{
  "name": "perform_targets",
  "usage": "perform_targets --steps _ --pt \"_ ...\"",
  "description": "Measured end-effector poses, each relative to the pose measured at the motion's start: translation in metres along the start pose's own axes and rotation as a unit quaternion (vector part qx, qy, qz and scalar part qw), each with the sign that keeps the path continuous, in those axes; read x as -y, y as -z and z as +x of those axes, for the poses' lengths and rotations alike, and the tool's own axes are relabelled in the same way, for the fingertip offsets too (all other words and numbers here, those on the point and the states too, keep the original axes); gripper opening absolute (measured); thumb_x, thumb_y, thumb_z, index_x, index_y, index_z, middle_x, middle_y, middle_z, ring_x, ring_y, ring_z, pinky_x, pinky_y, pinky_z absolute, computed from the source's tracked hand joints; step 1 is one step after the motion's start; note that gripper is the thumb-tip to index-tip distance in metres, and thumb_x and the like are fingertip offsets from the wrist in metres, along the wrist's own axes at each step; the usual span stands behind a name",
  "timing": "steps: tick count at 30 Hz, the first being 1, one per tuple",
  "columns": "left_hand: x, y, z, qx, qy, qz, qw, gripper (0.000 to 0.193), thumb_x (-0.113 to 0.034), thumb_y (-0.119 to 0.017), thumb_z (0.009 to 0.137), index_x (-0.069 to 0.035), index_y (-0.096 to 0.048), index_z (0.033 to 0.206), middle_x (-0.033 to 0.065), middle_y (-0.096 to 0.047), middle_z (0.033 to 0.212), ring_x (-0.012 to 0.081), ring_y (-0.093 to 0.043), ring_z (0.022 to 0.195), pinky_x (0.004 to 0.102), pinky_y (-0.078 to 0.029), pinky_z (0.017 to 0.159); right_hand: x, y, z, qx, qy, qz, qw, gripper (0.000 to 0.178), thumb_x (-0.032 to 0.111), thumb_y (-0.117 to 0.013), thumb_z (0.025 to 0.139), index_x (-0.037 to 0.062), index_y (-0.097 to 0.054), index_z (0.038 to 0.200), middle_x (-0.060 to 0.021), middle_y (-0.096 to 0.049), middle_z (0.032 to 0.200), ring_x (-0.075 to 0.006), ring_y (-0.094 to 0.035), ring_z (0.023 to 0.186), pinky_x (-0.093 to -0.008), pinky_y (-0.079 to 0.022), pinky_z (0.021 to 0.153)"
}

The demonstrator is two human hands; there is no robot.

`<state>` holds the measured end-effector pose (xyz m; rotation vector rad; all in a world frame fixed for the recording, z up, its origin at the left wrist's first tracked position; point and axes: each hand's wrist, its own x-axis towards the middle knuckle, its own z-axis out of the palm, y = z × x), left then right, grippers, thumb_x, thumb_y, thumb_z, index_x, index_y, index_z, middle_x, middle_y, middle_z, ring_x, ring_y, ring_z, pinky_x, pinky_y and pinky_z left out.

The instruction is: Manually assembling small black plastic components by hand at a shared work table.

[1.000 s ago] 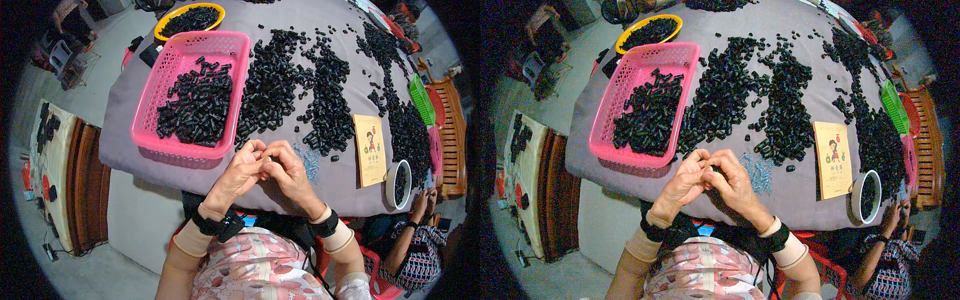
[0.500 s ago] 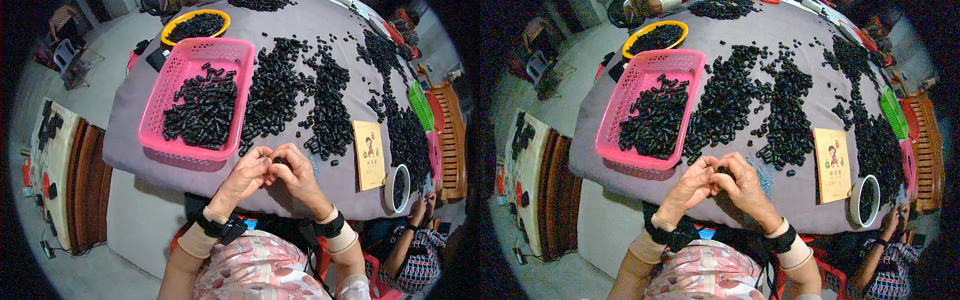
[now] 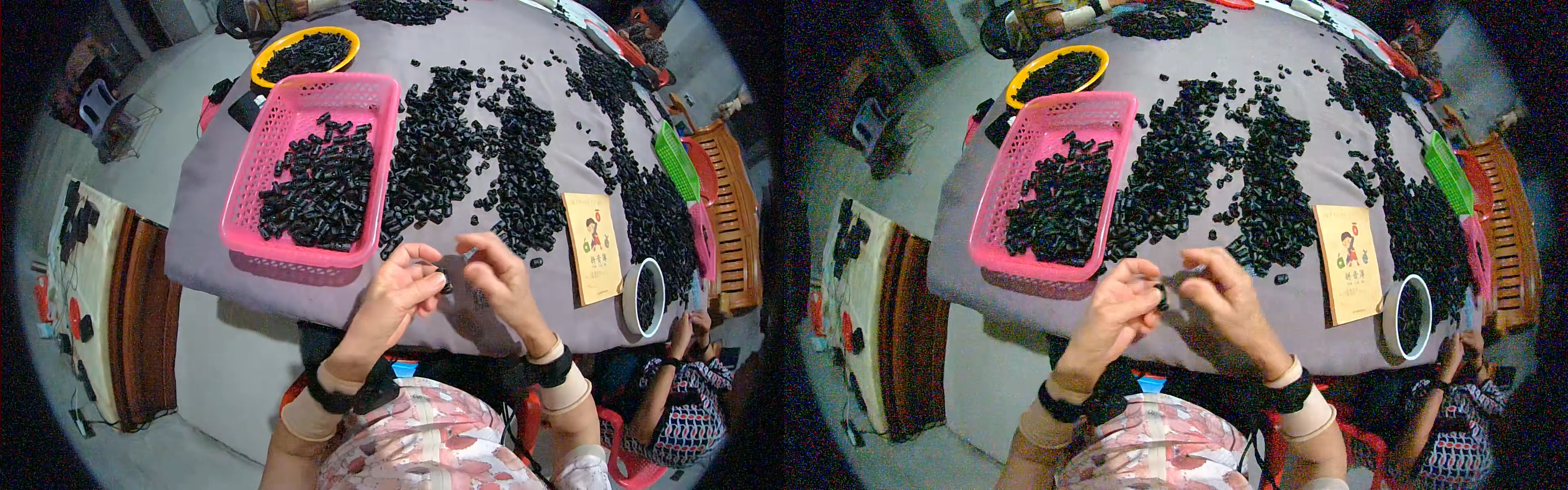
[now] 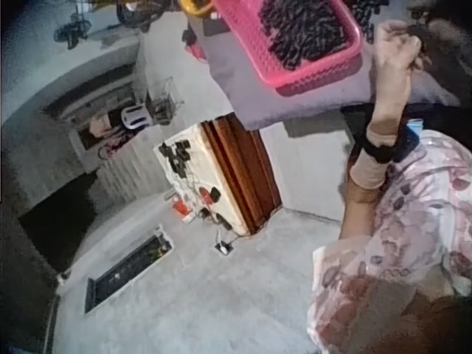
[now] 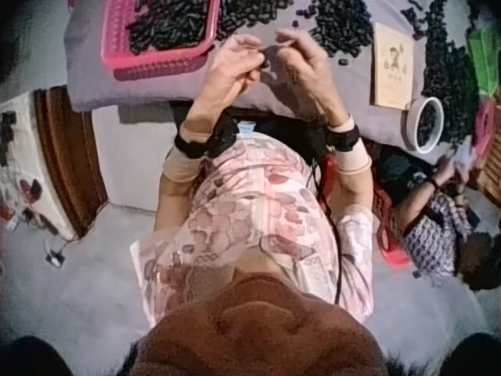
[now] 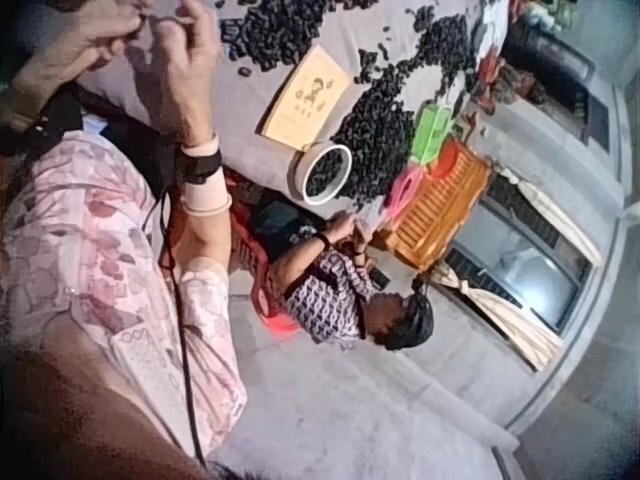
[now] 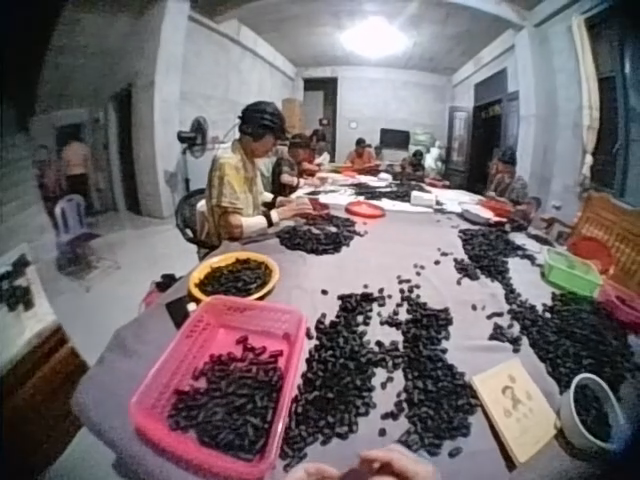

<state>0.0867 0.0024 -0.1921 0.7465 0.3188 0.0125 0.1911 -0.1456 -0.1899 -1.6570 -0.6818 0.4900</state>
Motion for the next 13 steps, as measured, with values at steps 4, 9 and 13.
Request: perform_targets --steps 4,9,13 --pt "-0.049 -0.004 -0.007 -0.092 -0.163 0.178 0.966 0.020 -0.012 -0.065 0.082 -0.006 -0.055 0.099 -0.0009 -0.056 0.074 0.0028 -0.048 0.053 0.0158 -0.036 0.045 -0.017 0.034 0.006 -0.088 -0.033 -0.096 0.991 0.017 0.008 -0.060 0.082 -0.0017 -0.062 0.096 -0.0065 -0.060 0.084 -0.0124 -0.057 0.076 -0.0246 -0.046 0.068" --pt "-0.091 0.014 0.012 -0.218 -0.239 0.288 0.901 0.036 -0.022 -0.058 0.089 -0.003 -0.042 0.116 0.0049 -0.056 0.072 0.0053 -0.045 0.044 0.0169 -0.032 0.034 -0.030 0.053 0.015 -0.119 0.014 -0.162 0.980 0.012 0.007 -0.061 0.082 -0.0007 -0.062 0.091 -0.0072 -0.061 0.082 -0.0130 -0.057 0.070 -0.0254 -0.046 0.065" --pt "-0.064 0.014 0.007 -0.070 -0.227 0.297 0.925 0.041 -0.022 -0.057 0.090 -0.007 -0.038 0.122 0.0061 -0.058 0.074 0.0075 -0.046 0.043 0.0217 -0.034 0.033 -0.020 0.050 0.023 -0.071 0.034 -0.295 0.952 0.011 0.008 -0.062 0.082 -0.0002 -0.063 0.090 -0.0093 -0.063 0.088 -0.0197 -0.060 0.071 -0.0268 -0.047 0.065"
